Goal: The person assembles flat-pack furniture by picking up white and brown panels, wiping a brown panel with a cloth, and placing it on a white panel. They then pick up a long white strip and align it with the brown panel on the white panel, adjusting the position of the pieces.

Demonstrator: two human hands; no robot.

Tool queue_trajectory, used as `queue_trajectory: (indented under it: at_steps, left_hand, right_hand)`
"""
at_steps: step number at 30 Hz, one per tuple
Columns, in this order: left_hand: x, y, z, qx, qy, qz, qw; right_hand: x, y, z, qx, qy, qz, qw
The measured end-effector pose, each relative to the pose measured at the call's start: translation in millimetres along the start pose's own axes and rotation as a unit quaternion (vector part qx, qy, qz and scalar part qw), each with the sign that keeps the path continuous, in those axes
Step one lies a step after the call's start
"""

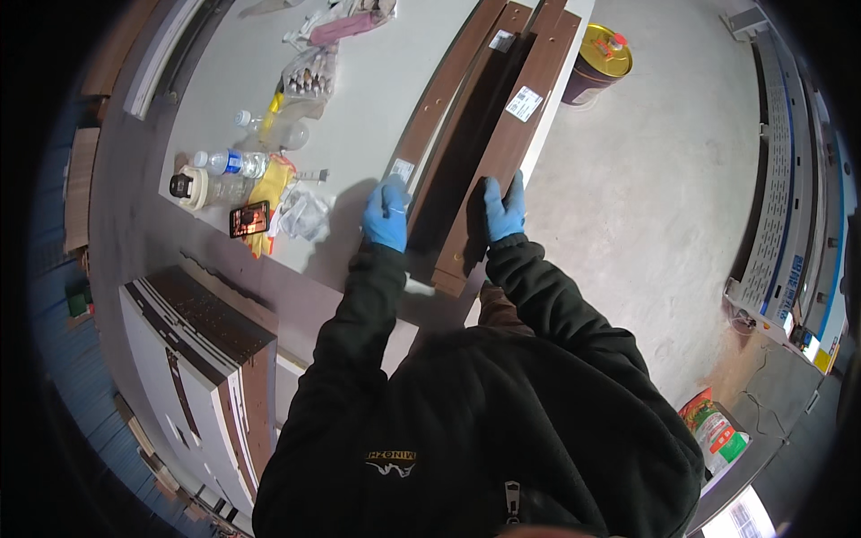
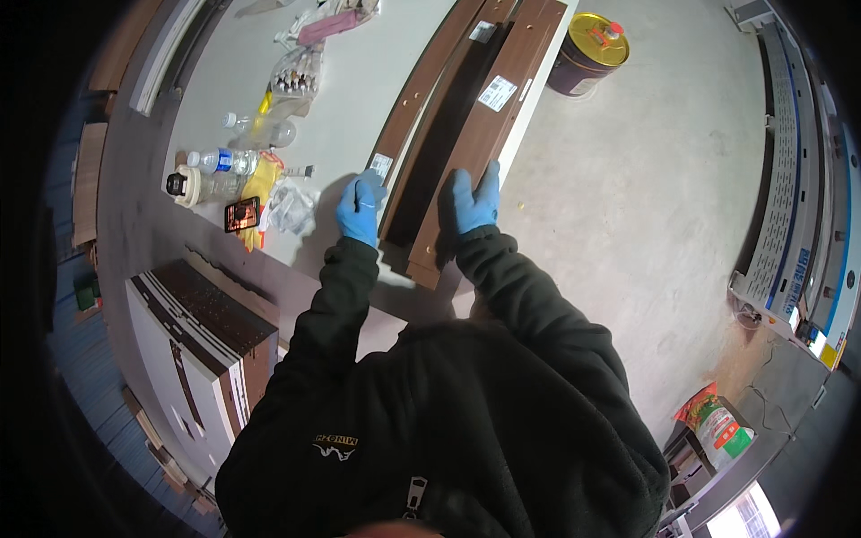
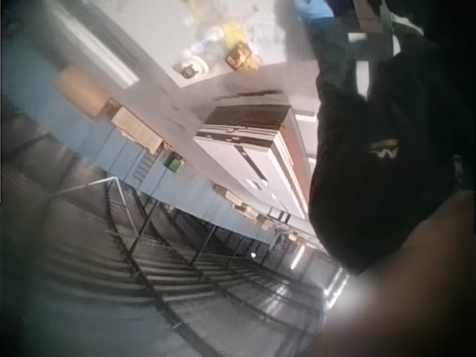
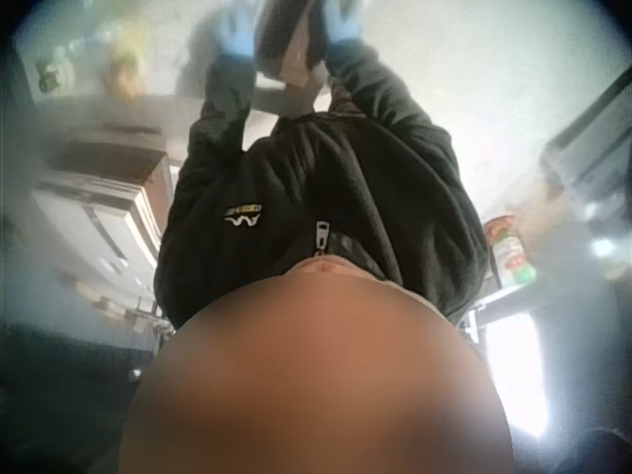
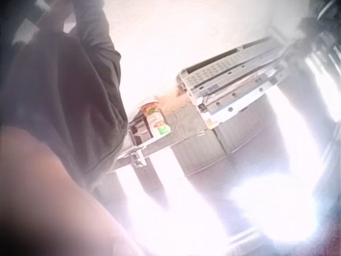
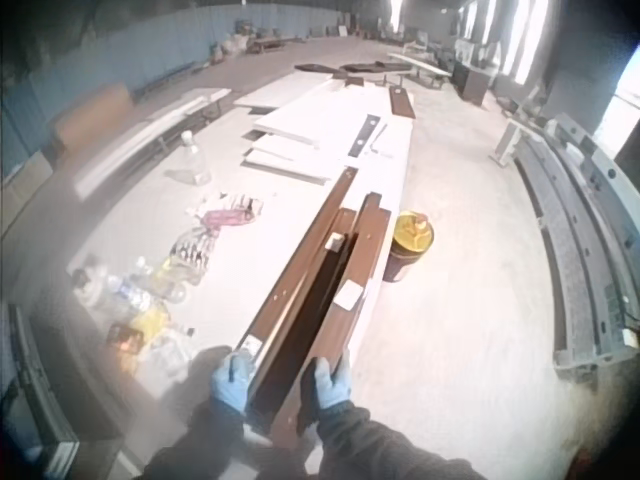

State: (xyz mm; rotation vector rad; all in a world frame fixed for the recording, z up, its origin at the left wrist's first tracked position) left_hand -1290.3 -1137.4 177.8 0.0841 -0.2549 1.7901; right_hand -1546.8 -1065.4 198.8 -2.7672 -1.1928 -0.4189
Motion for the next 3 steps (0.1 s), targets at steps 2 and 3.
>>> queue_trajectory:
  at_steps: [2,3]
  left_hand:
    - [-7,-19,-15,-0.194,0.054,-0.008,0.98]
    - [-3,-16,-26,-0.227,0.074,-0.06,0.969]
  right_hand:
    - [-7,8,-20,-0.021,-0.04,-0.005,0.999]
    - [-4,13,-24,-0.022,-0.039,-0.009,0.999]
Point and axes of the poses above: each hand's wrist, its own x-axis away from the middle knuckle, its own y-axis out of the palm, z = x × y, the point moved 9 cm from there along -x, towards the middle knuckle, and after that the axes turned 7 degrees about z, right-handed, at the moved point
